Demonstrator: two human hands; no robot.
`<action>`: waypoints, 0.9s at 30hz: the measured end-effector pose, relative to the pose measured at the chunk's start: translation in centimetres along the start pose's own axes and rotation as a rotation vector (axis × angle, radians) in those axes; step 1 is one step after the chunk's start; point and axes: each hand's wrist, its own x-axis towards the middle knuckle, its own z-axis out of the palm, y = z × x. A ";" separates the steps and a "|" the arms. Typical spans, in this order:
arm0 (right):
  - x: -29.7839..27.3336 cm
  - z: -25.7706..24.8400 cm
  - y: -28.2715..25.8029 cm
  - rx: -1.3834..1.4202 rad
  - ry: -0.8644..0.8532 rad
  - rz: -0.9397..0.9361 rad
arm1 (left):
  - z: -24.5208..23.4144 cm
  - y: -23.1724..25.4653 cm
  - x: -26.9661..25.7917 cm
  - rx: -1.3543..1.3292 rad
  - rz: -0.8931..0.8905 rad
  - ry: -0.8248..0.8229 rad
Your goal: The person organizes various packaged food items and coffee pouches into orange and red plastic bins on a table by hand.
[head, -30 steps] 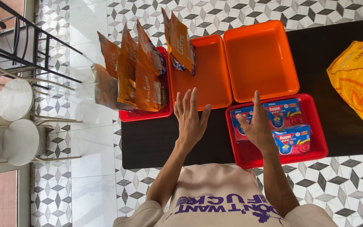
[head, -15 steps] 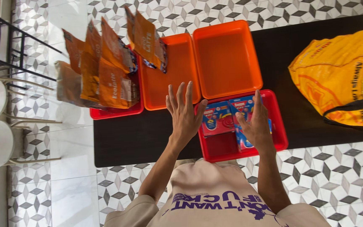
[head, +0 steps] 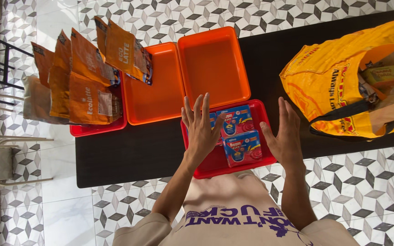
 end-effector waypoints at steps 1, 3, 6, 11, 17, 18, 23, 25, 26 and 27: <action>0.1 -0.7 0.3 -0.019 0.017 -0.010 | 0.5 0.6 0.2 -0.016 0.012 0.003; 0.0 -1.9 1.0 -0.027 0.039 -0.025 | 1.4 1.8 0.7 -0.019 0.013 -0.003; 0.1 -3.4 1.9 -0.012 0.065 -0.048 | 2.7 3.5 0.8 -0.005 0.008 -0.004; -0.4 -6.2 3.9 -0.031 0.140 -0.095 | 4.3 6.0 0.6 -0.042 -0.006 -0.021; -0.3 -8.7 6.1 -0.017 0.135 -0.073 | 5.8 9.0 0.4 -0.038 -0.023 -0.047; -0.3 -9.0 6.3 -0.018 0.137 -0.072 | 6.0 9.5 0.4 -0.037 -0.018 -0.052; -0.3 -9.0 6.2 -0.012 0.133 -0.127 | 6.0 11.5 0.4 -0.071 -0.005 -0.058; -0.3 -8.7 6.0 0.009 0.117 -0.119 | 5.7 11.8 0.5 -0.058 0.023 -0.053; -0.4 -8.4 5.9 0.022 0.103 -0.114 | 5.5 11.9 0.4 -0.074 0.023 -0.062; -0.4 -8.1 5.6 0.025 0.088 -0.110 | 5.4 11.9 0.6 -0.090 0.025 -0.070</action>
